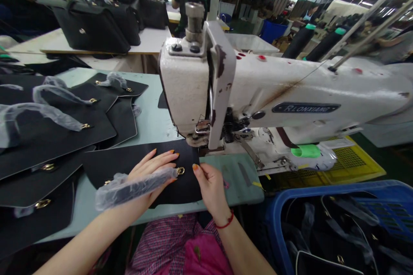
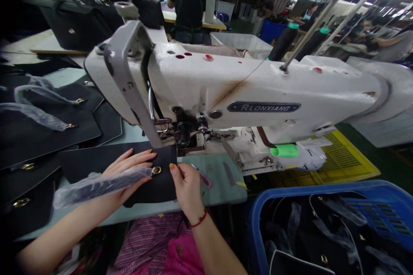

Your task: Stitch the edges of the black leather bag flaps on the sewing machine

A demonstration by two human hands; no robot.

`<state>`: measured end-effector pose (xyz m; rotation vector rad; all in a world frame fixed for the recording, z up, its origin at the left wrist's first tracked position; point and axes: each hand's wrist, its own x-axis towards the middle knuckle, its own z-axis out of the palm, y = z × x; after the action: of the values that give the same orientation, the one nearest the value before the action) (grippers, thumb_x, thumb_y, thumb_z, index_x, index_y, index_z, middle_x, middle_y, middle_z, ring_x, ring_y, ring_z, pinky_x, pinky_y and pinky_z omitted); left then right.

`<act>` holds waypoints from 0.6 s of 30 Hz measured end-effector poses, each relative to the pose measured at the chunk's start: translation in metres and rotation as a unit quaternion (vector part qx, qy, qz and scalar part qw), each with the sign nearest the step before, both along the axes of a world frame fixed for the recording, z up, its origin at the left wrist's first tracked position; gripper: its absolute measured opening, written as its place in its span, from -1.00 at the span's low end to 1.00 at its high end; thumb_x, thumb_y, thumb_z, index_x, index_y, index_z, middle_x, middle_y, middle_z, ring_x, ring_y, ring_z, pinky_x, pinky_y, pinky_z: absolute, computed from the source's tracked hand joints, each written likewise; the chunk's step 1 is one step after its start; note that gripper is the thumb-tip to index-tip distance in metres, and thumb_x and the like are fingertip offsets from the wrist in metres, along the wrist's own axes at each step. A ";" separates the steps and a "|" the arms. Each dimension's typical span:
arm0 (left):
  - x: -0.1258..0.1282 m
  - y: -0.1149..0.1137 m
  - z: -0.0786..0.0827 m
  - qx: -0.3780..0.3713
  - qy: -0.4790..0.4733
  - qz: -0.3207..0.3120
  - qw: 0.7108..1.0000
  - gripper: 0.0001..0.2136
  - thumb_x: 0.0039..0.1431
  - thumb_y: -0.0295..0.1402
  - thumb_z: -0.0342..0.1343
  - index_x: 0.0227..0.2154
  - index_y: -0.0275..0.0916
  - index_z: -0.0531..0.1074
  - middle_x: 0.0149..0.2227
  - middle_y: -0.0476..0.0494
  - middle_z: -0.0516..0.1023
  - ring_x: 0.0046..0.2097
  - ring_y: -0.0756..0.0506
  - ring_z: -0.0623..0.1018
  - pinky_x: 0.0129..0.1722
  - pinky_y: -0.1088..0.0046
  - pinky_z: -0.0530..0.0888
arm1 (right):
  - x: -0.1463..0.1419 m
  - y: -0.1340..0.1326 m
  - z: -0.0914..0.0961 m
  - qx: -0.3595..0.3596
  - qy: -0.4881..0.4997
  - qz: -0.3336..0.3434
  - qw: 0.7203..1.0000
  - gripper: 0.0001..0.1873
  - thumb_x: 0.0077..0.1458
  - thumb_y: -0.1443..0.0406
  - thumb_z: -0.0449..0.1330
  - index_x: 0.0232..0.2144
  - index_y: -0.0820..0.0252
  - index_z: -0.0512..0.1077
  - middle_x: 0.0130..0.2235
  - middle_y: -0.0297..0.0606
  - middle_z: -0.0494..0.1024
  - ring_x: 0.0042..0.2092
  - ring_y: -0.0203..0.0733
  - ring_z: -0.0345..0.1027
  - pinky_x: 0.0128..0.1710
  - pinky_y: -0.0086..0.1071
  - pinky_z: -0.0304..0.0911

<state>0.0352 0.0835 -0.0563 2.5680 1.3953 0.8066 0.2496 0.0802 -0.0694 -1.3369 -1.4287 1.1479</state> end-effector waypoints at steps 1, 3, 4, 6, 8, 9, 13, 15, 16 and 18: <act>0.001 0.000 0.001 -0.008 0.004 -0.001 1.000 -0.77 0.21 -0.27 0.07 -0.10 -0.14 0.47 0.13 -0.13 0.46 0.17 -0.16 0.42 0.27 0.10 0.20 | 0.001 0.000 0.000 0.000 -0.003 0.000 1.000 -0.55 0.25 0.06 0.03 -0.58 0.19 0.17 -0.54 -0.42 0.09 -0.47 -0.34 -0.04 -0.51 -0.47 -0.11; 0.002 0.000 0.003 -0.015 0.011 -0.006 1.000 -0.77 0.23 -0.27 0.06 -0.10 -0.15 0.47 0.13 -0.15 0.45 0.18 -0.17 0.41 0.27 0.09 0.20 | 0.001 0.002 0.001 0.002 -0.005 0.000 1.000 -0.55 0.25 0.06 0.04 -0.58 0.19 0.17 -0.54 -0.43 0.09 -0.47 -0.34 -0.04 -0.51 -0.47 -0.10; 0.002 0.001 0.003 -0.014 0.011 -0.009 1.000 -0.77 0.23 -0.28 0.06 -0.10 -0.16 0.46 0.13 -0.16 0.45 0.18 -0.17 0.41 0.27 0.08 0.21 | 0.002 0.002 0.002 0.005 -0.005 0.001 1.000 -0.55 0.25 0.06 0.04 -0.59 0.19 0.17 -0.54 -0.43 0.09 -0.47 -0.34 -0.05 -0.51 -0.46 -0.10; 0.003 0.003 0.003 -0.004 0.004 -0.011 1.000 -0.78 0.23 -0.28 0.06 -0.10 -0.17 0.45 0.12 -0.17 0.46 0.17 -0.16 0.42 0.26 0.09 0.22 | 0.002 0.005 0.004 0.011 -0.009 0.001 1.000 -0.54 0.25 0.07 0.04 -0.60 0.19 0.15 -0.55 -0.43 0.07 -0.48 -0.34 -0.06 -0.51 -0.46 -0.11; 0.003 0.006 0.002 0.007 -0.007 -0.009 1.000 -0.78 0.23 -0.28 0.07 -0.10 -0.17 0.44 0.11 -0.17 0.47 0.16 -0.16 0.44 0.25 0.09 0.23 | 0.002 0.008 0.006 0.013 -0.010 0.001 1.000 -0.54 0.25 0.07 0.04 -0.60 0.19 0.15 -0.55 -0.43 0.05 -0.48 -0.35 -0.07 -0.51 -0.45 -0.13; 0.004 0.008 0.002 0.011 -0.010 -0.008 1.000 -0.78 0.22 -0.28 0.07 -0.10 -0.17 0.44 0.11 -0.17 0.47 0.15 -0.16 0.44 0.25 0.09 0.23 | 0.002 0.009 0.006 0.012 -0.008 0.003 1.000 -0.54 0.24 0.07 0.04 -0.60 0.19 0.16 -0.55 -0.44 0.04 -0.49 -0.35 -0.08 -0.51 -0.45 -0.14; 0.004 0.014 0.005 0.026 -0.013 -0.004 1.000 -0.77 0.22 -0.29 0.08 -0.09 -0.19 0.42 0.10 -0.19 0.48 0.13 -0.17 0.46 0.23 0.08 0.25 | 0.001 0.015 0.008 0.015 -0.003 0.006 1.000 -0.55 0.24 0.07 0.04 -0.60 0.19 0.16 -0.55 -0.43 0.04 -0.49 -0.35 -0.08 -0.51 -0.45 -0.13; 0.004 0.017 0.008 0.029 -0.011 -0.007 0.999 -0.78 0.23 -0.29 0.07 -0.09 -0.21 0.41 0.09 -0.21 0.49 0.12 -0.17 0.46 0.22 0.06 0.27 | 0.000 0.018 0.008 0.018 -0.010 0.000 1.000 -0.54 0.24 0.07 0.03 -0.60 0.19 0.16 -0.55 -0.43 0.04 -0.49 -0.35 -0.08 -0.51 -0.46 -0.13; 0.005 0.018 0.009 0.029 -0.012 -0.009 0.999 -0.78 0.23 -0.29 0.06 -0.10 -0.21 0.40 0.08 -0.22 0.49 0.13 -0.17 0.46 0.21 0.05 0.28 | 0.000 0.020 0.007 0.022 -0.017 -0.004 1.000 -0.54 0.24 0.06 0.03 -0.60 0.19 0.16 -0.55 -0.43 0.05 -0.49 -0.35 -0.07 -0.51 -0.46 -0.12; 0.005 0.021 0.008 0.024 -0.017 -0.010 1.000 -0.78 0.25 -0.30 0.04 -0.08 -0.21 0.39 0.09 -0.23 0.48 0.14 -0.16 0.45 0.22 0.04 0.27 | -0.002 0.023 0.005 0.031 -0.032 -0.008 0.999 -0.53 0.24 0.05 0.03 -0.60 0.20 0.19 -0.56 -0.43 0.08 -0.49 -0.35 -0.05 -0.51 -0.46 -0.10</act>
<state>0.0402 0.1043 -0.0483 2.5860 1.3546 0.8863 0.2472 0.1037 -0.0640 -1.3512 -1.4843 1.0501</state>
